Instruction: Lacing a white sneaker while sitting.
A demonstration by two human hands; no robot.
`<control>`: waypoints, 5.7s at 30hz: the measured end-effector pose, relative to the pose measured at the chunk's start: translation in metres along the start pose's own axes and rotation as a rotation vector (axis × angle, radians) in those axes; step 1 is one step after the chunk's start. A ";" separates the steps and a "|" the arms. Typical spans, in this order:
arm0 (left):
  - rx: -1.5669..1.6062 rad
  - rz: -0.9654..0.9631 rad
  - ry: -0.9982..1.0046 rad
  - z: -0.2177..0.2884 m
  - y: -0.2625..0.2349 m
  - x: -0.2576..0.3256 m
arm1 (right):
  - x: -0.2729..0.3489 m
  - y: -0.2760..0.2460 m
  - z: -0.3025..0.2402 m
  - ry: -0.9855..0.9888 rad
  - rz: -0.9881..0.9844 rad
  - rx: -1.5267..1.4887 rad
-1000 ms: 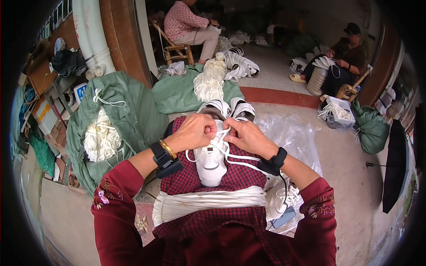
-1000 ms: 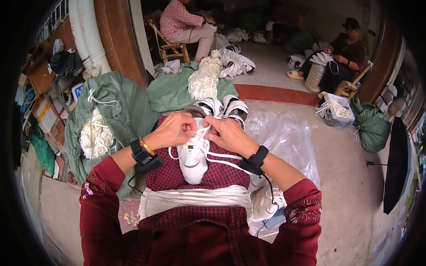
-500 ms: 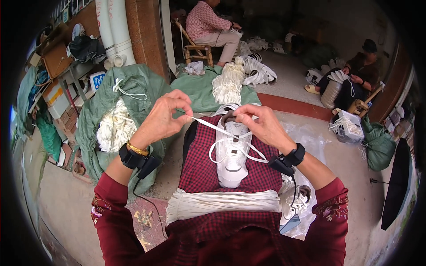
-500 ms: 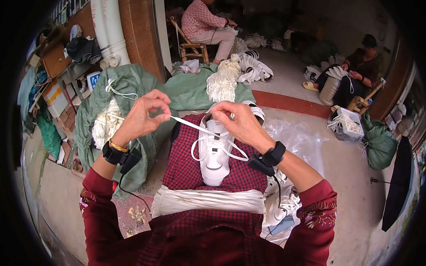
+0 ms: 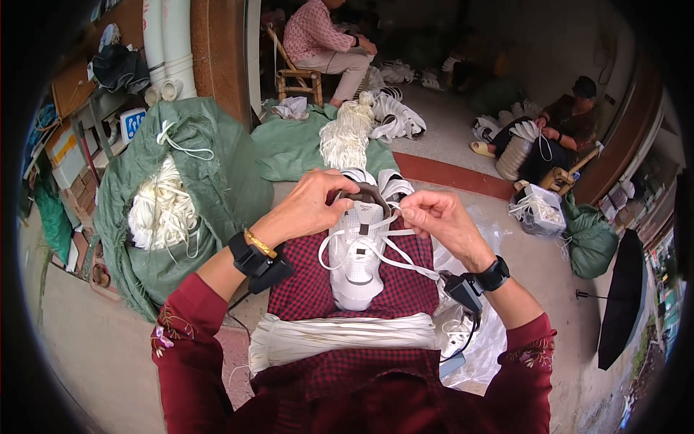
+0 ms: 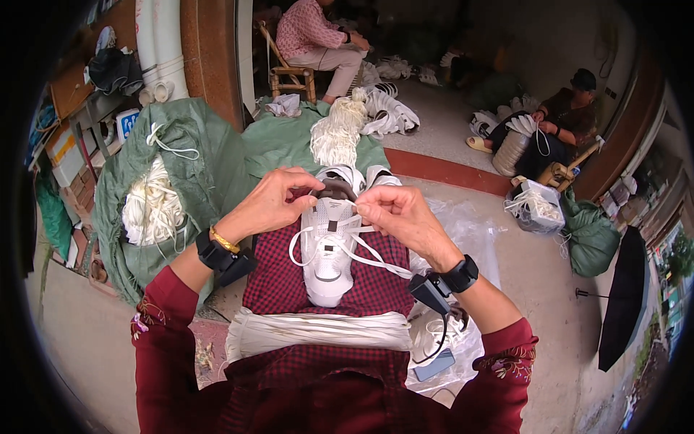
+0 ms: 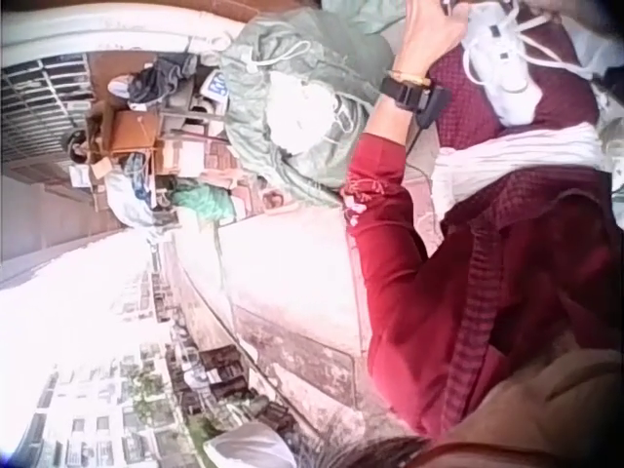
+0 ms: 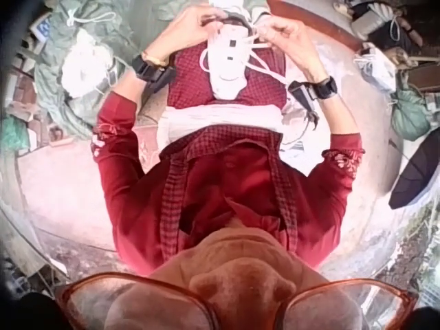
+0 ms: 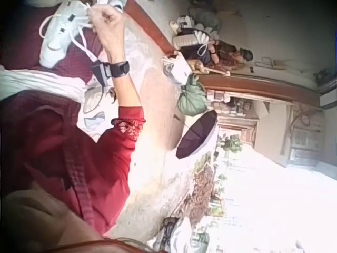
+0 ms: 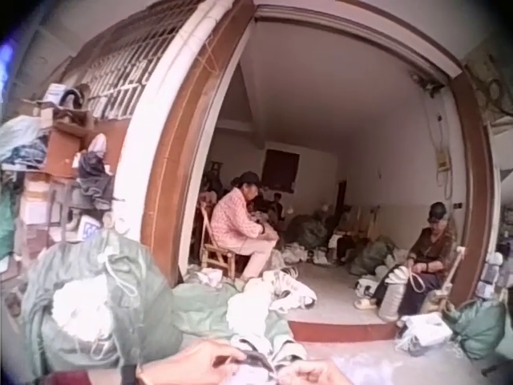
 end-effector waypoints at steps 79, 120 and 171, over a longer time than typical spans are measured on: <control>-0.300 0.704 -0.166 -0.075 -0.103 0.110 | -0.029 0.029 0.022 -0.246 0.016 0.682; -0.137 0.141 -0.019 -0.035 0.020 0.038 | 0.003 0.033 0.022 -0.487 0.180 0.760; -0.182 -0.023 -0.090 -0.032 0.038 0.001 | -0.038 0.023 0.047 -0.128 0.005 0.526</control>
Point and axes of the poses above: each hand's wrist, its own x-axis away from the middle knuckle, its own y-axis out of the palm, z = x × y, the point moved 10 cm from there along -x, towards the middle knuckle, and after that the axes turned 4 degrees about x, right-handed, at the moved point
